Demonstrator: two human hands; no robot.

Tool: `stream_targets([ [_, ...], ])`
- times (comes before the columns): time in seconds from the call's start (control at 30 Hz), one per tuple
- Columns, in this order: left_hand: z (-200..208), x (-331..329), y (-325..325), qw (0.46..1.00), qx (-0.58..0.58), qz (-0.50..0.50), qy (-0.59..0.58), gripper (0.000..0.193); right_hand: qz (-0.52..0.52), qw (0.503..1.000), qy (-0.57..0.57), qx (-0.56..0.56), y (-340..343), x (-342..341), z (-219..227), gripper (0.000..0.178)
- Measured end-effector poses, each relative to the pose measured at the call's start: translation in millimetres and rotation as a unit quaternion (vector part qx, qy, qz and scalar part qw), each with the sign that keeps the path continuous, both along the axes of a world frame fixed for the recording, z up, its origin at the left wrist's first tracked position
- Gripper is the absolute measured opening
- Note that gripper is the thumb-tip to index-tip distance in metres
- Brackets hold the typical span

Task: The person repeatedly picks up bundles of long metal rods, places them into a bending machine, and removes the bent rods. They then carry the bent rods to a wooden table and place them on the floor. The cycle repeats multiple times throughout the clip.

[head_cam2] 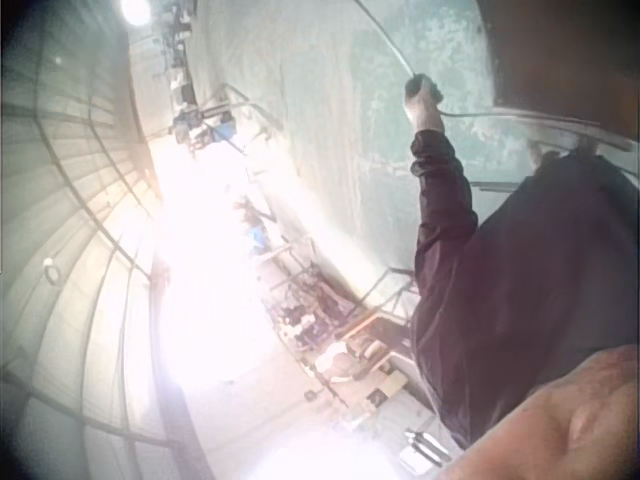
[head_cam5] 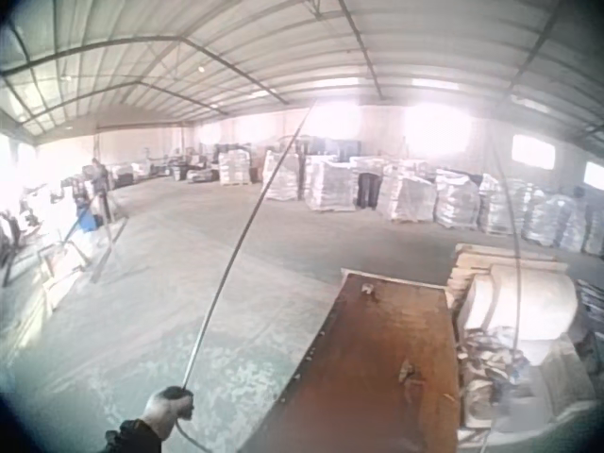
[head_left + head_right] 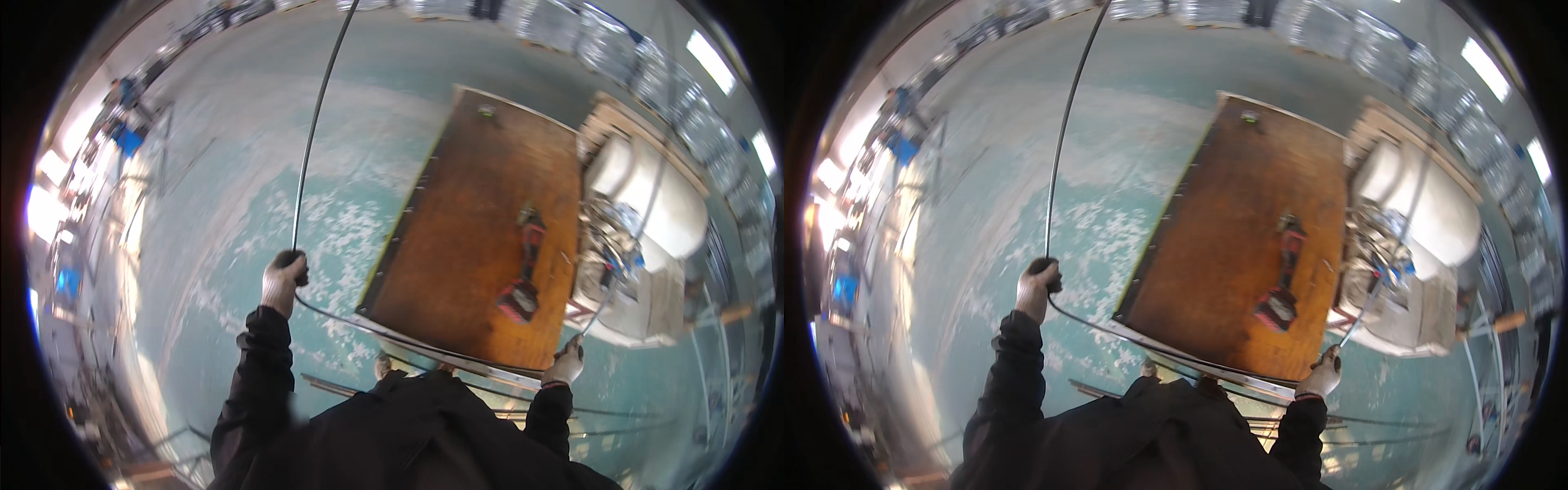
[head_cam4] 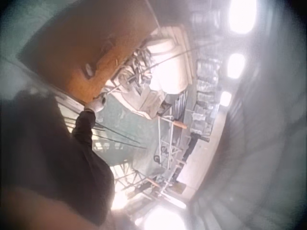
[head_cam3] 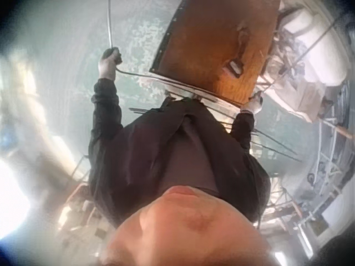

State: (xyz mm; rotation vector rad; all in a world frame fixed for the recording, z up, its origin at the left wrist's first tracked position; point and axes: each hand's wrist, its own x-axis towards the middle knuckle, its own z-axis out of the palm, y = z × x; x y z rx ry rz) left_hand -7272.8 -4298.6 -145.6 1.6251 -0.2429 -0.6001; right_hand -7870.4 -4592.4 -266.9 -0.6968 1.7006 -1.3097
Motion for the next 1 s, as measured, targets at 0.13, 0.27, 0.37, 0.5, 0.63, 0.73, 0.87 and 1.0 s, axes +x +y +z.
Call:
stream_targets([
  [0.13, 45, 32, 82, 0.995, -0.013, 0.093, -0.043, 0.025, 0.085, 0.991, -0.077, -0.063, 29, 76, 15, 0.029],
  [0.27, 71, 41, 182, 0.979, -0.001, 0.195, -0.063, 0.026, 0.203, 0.967, -0.13, -0.077, 49, 154, 37, 0.022],
  [0.37, 81, 16, 261, 0.952, 0.0, 0.295, -0.085, 0.03, 0.291, 0.937, -0.178, -0.074, 44, 231, 43, 0.027],
  [0.5, 98, -42, 367, 0.897, -0.011, 0.43, -0.102, 0.029, 0.396, 0.895, -0.206, -0.025, 61, 357, 35, 0.029],
  [0.63, 114, -97, 471, 0.844, 0.019, 0.523, -0.122, 0.03, 0.521, 0.823, -0.227, -0.006, 123, 492, 19, 0.023],
  [0.73, 109, -128, 543, 0.78, -0.001, 0.609, -0.143, 0.031, 0.579, 0.796, -0.178, -0.017, 206, 585, -4, 0.019],
  [0.87, 85, -161, 643, 0.663, 0.006, 0.731, -0.163, 0.032, 0.691, 0.708, -0.145, -0.019, 346, 689, -32, 0.033],
  [1.0, 49, -186, 722, 0.555, -0.018, 0.813, -0.174, 0.035, 0.728, 0.666, -0.163, 0.008, 492, 789, -38, 0.028],
])
